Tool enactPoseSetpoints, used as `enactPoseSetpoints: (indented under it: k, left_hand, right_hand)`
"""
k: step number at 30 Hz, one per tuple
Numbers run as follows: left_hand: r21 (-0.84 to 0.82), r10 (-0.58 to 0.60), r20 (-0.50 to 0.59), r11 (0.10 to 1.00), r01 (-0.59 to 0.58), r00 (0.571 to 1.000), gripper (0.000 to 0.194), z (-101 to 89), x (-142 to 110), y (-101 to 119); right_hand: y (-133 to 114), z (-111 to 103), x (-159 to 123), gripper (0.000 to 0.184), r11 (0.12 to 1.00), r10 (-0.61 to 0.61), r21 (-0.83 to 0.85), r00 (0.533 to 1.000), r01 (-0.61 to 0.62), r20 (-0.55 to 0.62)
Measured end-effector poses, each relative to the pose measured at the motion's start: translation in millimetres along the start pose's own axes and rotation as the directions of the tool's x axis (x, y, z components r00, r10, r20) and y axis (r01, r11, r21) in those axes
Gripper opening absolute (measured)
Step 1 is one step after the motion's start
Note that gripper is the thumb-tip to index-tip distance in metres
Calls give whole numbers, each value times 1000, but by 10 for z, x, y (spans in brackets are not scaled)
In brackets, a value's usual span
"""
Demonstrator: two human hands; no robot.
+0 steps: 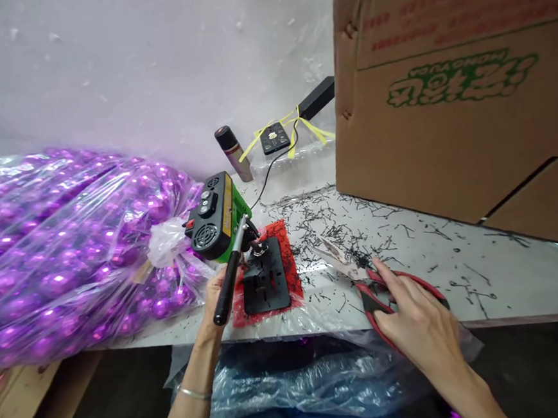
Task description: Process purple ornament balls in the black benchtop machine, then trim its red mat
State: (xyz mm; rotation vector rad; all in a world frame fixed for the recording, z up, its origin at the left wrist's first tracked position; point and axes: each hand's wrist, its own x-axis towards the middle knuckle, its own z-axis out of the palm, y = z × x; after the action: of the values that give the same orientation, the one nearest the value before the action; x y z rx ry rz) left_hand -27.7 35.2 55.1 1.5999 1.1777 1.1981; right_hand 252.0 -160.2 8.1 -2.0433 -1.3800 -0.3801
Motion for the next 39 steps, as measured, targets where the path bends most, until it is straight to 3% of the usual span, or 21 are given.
enactPoseSetpoints:
  k: [7,13,23,28,34,39]
  left_hand:
    - [-26,-3,-8,1000,3,1000,28,21,50,78]
    - [-17,51,-26,999,-51,998,35,50,127,76]
    - [77,151,-34,986,-148,988,28,89,17,124]
    - [178,260,-39,952,-249,965,30,110,-28,25]
    - [177,284,12,943,-282,959,34,77,17,-156]
    - [183,357,-5,919,-350,934,33,165,-37,-110]
  right_hand:
    - [3,-3,3,72,997,-72,-29,996,71,-50]
    - [7,-2,17,69,992,-119,-43,985,115,-122]
    - [16,-17,25,67,991,-128,-48,987,123,-98]
    - [6,-18,20,68,992,-119,-50,988,115,-101]
    - [7,-3,9,65,994,-100,-57,992,96,-83]
    - [24,-13,12,61,995,-64,-75,998,62,-28]
